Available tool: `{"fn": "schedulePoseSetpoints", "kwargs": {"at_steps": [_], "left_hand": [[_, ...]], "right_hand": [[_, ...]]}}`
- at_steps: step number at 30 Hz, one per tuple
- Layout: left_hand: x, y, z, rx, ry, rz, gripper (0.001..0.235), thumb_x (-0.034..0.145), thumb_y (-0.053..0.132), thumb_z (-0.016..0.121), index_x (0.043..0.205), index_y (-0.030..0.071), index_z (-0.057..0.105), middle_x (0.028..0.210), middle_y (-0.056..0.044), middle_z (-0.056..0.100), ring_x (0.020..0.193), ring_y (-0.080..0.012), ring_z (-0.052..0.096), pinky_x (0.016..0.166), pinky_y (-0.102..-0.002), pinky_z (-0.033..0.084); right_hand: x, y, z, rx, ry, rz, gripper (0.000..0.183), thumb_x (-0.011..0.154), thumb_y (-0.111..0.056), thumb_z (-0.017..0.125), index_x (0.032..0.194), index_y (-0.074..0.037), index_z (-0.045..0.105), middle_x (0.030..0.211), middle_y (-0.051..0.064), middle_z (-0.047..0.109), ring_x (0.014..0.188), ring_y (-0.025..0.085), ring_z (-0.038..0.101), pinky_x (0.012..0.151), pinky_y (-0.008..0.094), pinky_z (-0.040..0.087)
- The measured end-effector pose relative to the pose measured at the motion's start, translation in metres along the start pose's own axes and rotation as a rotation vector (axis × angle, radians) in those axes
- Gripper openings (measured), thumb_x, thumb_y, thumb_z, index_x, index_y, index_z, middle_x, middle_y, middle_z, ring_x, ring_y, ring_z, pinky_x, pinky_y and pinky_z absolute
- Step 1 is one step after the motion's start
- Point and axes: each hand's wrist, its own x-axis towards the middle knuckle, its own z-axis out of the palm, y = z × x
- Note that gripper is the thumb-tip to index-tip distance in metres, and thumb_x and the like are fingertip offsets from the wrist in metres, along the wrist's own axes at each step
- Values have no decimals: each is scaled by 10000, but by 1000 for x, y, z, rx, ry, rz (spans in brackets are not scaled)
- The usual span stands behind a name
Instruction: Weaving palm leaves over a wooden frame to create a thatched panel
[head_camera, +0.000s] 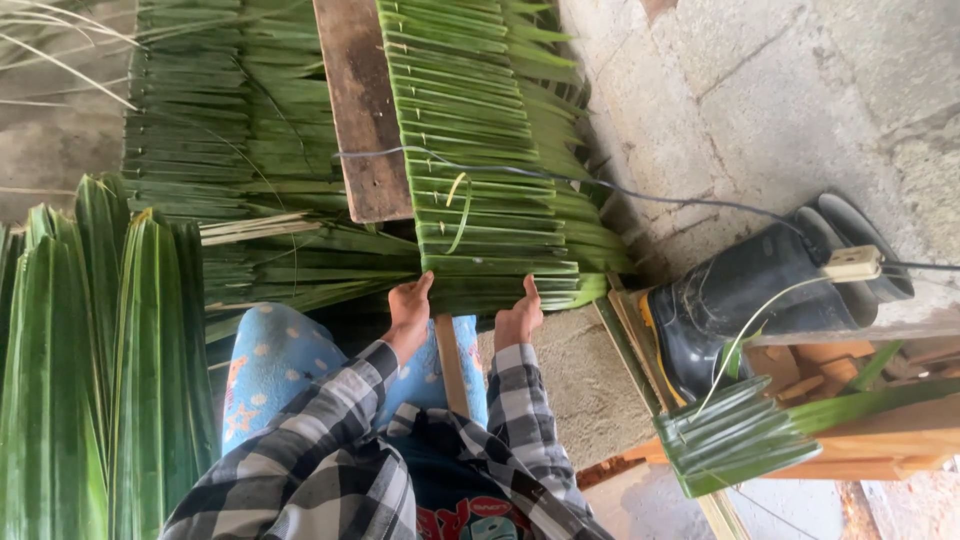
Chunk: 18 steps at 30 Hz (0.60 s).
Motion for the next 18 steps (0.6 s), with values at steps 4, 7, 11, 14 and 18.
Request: {"fn": "schedulePoseSetpoints", "kwargs": {"at_steps": [4, 7, 11, 14, 18], "left_hand": [[-7, 14, -5, 57, -27, 5, 589, 910, 372, 776, 465, 173, 448, 488, 57, 345, 467, -71, 303, 461, -276, 247], [-21, 33, -7, 37, -48, 16, 566, 919, 358, 775, 490, 155, 466, 500, 57, 363, 484, -65, 313, 461, -256, 240], [-17, 61, -7, -137, -72, -167, 522, 1041, 458, 580, 923, -48, 632, 817, -126, 549, 721, -229, 547, 688, -423, 532], [8, 50, -11, -153, -159, -300, 589, 1017, 490, 587, 1191, -70, 638, 942, -153, 611, 765, -241, 656, 717, -451, 618], [13, 60, -10, -41, -331, -196, 749, 858, 370, 874, 1379, -72, 568, 1221, -240, 628, 1092, -347, 666, 847, -564, 582]], "right_hand": [[3, 6, -7, -6, 36, 15, 1044, 660, -208, 962, 1457, 119, 373, 1509, 369, 341, 1444, 464, 339, 1178, 534, 291], [17, 11, -11, -7, 27, 40, 1059, 625, -261, 998, 1428, 99, 410, 1472, 351, 409, 1394, 461, 414, 1139, 572, 334], [38, 22, -17, 12, 58, -23, 1025, 662, -207, 974, 1433, 144, 397, 1458, 370, 421, 1399, 447, 419, 1121, 554, 350], [38, 23, -18, 0, 65, -29, 1026, 654, -224, 984, 1418, 152, 411, 1419, 373, 453, 1351, 449, 470, 1079, 562, 385], [15, 10, -7, -41, 77, -18, 1032, 660, -245, 976, 1425, 145, 402, 1406, 351, 463, 1326, 422, 499, 1059, 543, 414]]}}
